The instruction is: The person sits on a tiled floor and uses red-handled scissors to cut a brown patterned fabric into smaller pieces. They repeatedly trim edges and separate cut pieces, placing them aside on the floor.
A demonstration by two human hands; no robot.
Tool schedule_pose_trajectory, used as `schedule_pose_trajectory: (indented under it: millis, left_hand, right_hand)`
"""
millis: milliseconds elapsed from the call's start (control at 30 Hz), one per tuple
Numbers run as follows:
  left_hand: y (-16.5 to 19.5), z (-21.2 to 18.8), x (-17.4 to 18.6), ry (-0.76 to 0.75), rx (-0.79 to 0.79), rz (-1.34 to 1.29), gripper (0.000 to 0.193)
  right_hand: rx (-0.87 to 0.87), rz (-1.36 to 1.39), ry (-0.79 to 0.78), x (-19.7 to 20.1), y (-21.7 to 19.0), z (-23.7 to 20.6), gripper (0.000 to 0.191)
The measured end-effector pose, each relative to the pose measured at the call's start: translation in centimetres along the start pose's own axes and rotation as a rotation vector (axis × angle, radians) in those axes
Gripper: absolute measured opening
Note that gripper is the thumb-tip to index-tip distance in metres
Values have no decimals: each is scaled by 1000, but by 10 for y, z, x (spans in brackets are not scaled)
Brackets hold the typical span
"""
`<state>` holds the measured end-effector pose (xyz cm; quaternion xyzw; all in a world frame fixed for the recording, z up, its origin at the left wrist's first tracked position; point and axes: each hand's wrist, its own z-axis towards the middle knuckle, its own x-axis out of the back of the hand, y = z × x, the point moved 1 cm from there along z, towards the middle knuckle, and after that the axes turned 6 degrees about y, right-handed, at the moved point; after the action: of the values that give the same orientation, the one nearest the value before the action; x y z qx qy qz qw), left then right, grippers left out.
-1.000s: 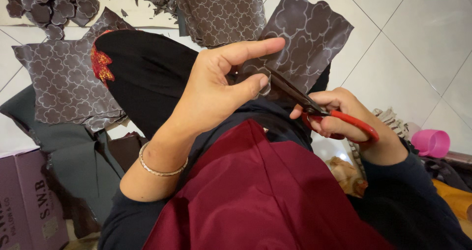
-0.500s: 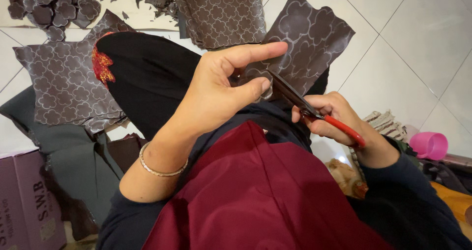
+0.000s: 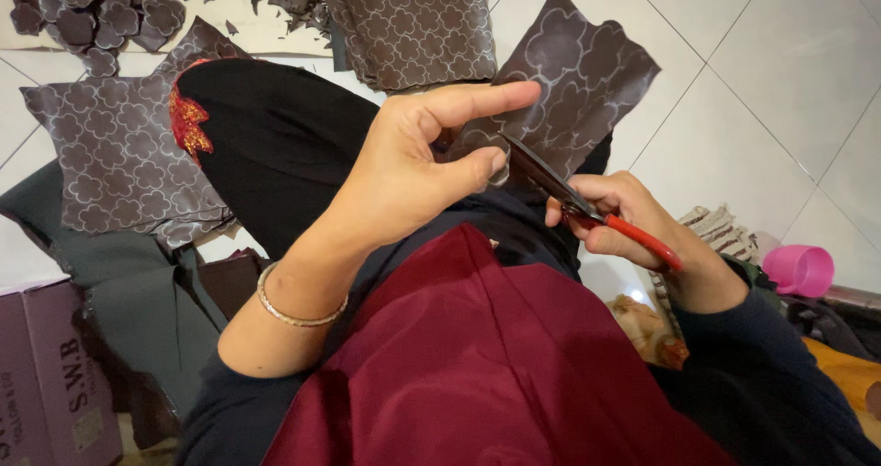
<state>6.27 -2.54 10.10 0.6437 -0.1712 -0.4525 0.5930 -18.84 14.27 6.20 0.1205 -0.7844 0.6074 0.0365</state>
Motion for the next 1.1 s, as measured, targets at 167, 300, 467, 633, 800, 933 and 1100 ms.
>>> schedule_pose_trajectory:
  millis: [167, 300, 467, 633, 800, 933, 1100]
  left_hand:
    - [2, -2, 3, -12, -13, 53, 47]
    - [3, -3, 5, -13, -29, 53, 47]
    - [4, -4, 6, -14, -16, 42, 48]
    - [5, -5, 7, -12, -47, 124, 49]
    - [4, -6, 10, -18, -86, 153, 50]
    - [2, -4, 13, -34, -41, 82, 49]
    - [3, -3, 17, -57, -39, 171, 49]
  right_hand:
    - [-88, 70, -5, -8, -7, 0, 83]
    - [-96, 85, -7, -14, -12, 3, 81]
    - [-47, 35, 6, -16, -11, 5, 77]
    - [8, -12, 20, -15, -7, 1, 71]
    - [-12, -52, 30, -16, -5, 3, 72]
    - [-46, 42, 3, -18, -8, 7, 80]
    - [-136, 98, -6, -24, -13, 9, 85]
